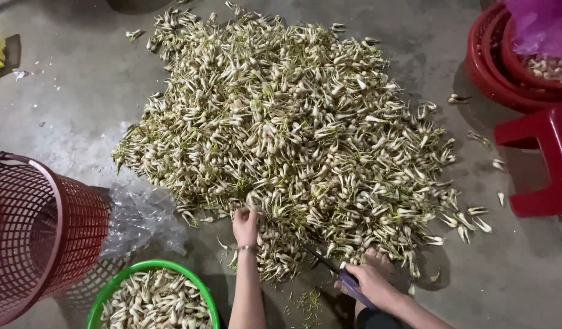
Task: Trimming the ends of garlic sprouts using scissors and sorting them into a basket.
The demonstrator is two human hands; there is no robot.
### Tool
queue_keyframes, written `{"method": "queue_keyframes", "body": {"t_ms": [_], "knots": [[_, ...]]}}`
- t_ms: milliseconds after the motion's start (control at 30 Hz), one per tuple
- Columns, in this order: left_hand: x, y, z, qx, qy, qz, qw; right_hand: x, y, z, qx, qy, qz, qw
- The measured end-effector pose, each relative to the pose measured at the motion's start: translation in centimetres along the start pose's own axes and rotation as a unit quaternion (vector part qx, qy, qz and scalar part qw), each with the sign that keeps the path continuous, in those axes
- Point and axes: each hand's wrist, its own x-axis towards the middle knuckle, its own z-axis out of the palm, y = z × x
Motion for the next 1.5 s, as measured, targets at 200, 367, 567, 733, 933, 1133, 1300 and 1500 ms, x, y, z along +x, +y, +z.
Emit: {"method": "queue_keyframes", "body": {"t_ms": [200, 367, 567, 733, 933, 1133, 1300, 1500], "knots": [[-7.6, 0.1, -4.2, -0.276, -0.199, -0.082, 0.937, 0.0, 0.2, -0.4, -0.023, -0.021, -0.022, 0.999], [-10.6, -0.1, -5.4, -0.276, -0.293, -0.087, 0.911, 0.4, 0.2, 0.0, -0.055, -0.049, -0.022, 0.997], [-13.5, 2.3, -5.8, -0.197, -0.413, -0.108, 0.883, 0.6, -0.6, -0.4, -0.068, -0.088, -0.063, 0.992], [-13.1, 1.6, -6.0, -0.113, -0.432, -0.1, 0.889, 0.0, -3.6, -1.8, -0.107, -0.094, -0.073, 0.987], [-13.2, 2.4, -6.0, -0.057, -0.427, -0.149, 0.89, 0.0, -4.0, -1.7, -0.091, -0.114, -0.045, 0.988], [-11.2, 1.2, -5.4, -0.156, -0.443, -0.172, 0.866, -0.1, -3.7, -1.6, -0.029, -0.057, -0.043, 0.997], [-1.6, -1.7, -4.1, 0.052, -0.096, -0.026, 0.994, 0.3, -0.9, -1.1, -0.234, 0.026, 0.002, 0.972], [1.9, 0.6, -3.5, 0.432, 0.017, 0.012, 0.902, 0.8, -0.7, -0.8, -0.2, -0.022, 0.062, 0.978]]}}
